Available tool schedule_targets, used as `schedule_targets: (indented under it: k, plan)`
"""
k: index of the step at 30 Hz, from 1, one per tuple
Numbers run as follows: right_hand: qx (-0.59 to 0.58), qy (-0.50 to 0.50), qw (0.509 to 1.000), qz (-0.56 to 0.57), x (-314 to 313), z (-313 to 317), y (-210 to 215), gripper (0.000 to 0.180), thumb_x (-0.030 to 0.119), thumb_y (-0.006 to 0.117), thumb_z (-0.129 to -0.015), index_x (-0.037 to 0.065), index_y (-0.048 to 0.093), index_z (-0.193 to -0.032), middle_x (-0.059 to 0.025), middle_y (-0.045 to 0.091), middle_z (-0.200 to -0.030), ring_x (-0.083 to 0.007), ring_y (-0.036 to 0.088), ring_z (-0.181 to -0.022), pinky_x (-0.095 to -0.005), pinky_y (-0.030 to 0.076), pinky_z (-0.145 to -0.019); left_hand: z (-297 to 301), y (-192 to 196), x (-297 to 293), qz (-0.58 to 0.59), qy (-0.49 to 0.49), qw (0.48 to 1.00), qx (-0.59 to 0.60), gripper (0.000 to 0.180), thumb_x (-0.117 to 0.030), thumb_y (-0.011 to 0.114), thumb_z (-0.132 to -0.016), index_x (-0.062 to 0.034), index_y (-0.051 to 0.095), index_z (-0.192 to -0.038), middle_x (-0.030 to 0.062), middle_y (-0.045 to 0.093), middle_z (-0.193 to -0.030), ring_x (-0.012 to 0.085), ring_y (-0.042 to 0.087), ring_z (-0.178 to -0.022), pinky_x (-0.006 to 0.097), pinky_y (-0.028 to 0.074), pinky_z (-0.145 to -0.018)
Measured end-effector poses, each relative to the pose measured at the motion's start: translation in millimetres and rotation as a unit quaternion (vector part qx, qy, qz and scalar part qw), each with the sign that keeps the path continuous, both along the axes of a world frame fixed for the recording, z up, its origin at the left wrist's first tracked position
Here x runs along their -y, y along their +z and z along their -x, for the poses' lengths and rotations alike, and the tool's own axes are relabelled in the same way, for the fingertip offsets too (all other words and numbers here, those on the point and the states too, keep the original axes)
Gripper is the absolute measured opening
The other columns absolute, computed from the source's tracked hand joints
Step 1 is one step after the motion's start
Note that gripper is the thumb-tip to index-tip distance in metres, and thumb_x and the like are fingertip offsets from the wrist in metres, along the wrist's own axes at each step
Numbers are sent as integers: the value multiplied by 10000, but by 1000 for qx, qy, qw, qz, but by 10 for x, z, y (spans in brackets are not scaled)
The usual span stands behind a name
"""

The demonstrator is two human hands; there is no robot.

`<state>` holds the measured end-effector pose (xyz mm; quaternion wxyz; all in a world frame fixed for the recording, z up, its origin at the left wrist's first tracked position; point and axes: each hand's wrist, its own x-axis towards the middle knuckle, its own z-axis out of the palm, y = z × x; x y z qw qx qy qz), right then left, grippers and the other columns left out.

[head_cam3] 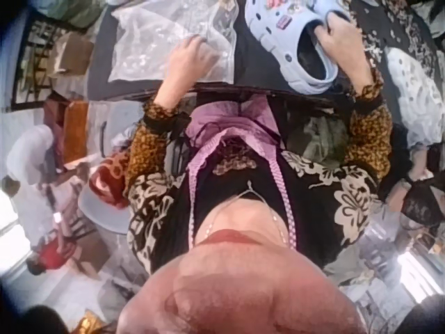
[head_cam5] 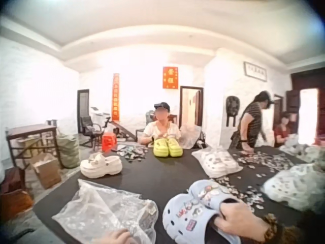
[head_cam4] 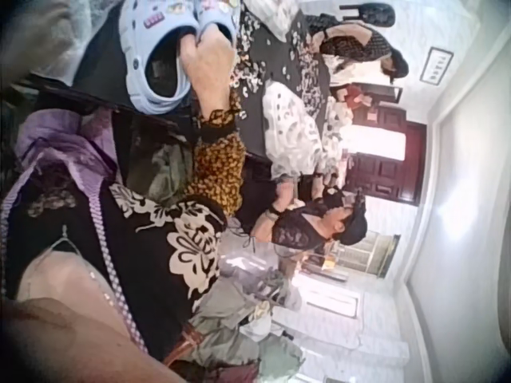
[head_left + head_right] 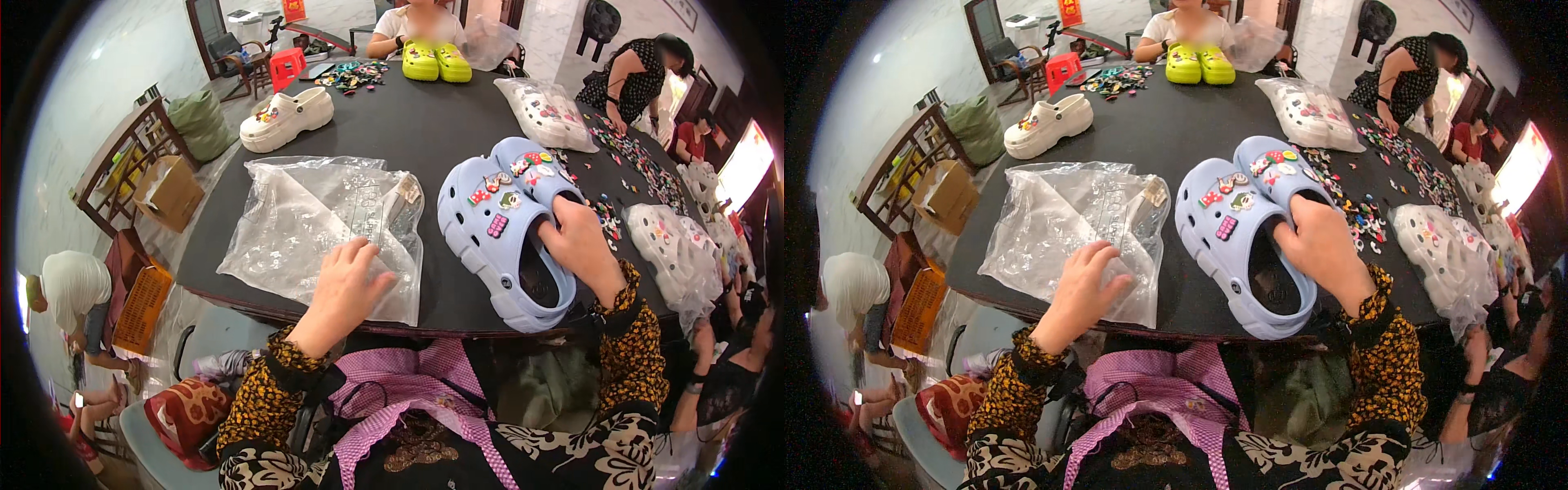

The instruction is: Attaching decorative charms to rubber clogs.

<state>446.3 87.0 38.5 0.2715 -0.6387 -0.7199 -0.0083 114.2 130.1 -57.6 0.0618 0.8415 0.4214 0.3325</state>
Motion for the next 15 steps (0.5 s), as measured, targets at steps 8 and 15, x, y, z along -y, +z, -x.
schedule_targets:
  k: [8, 15]
  plan:
    - [43, 25, 999, 4, 91, -13, -96, 205, 157, 590, -798, -37, 538, -839, -249, 566, -756, -436, 563, -717, -464, 433, -618, -339, 38, -26, 30, 10, 990, -138, 690, -462, 733, -757, 90, 548, -1127, 237, 535, -1199, 392, 532, -1047, 432, 444, -907]
    - [52, 38, 998, 3, 118, -2, -103, 193, 145, 587, -788, -38, 532, -817, -251, 560, -735, -427, 562, -693, -460, 439, -613, -500, 34, 3, 25, 14, 979, -202, 540, -432, 735, -754, 67, 608, -917, 215, 582, -1061, 389, 557, -922, 438, 476, -806]
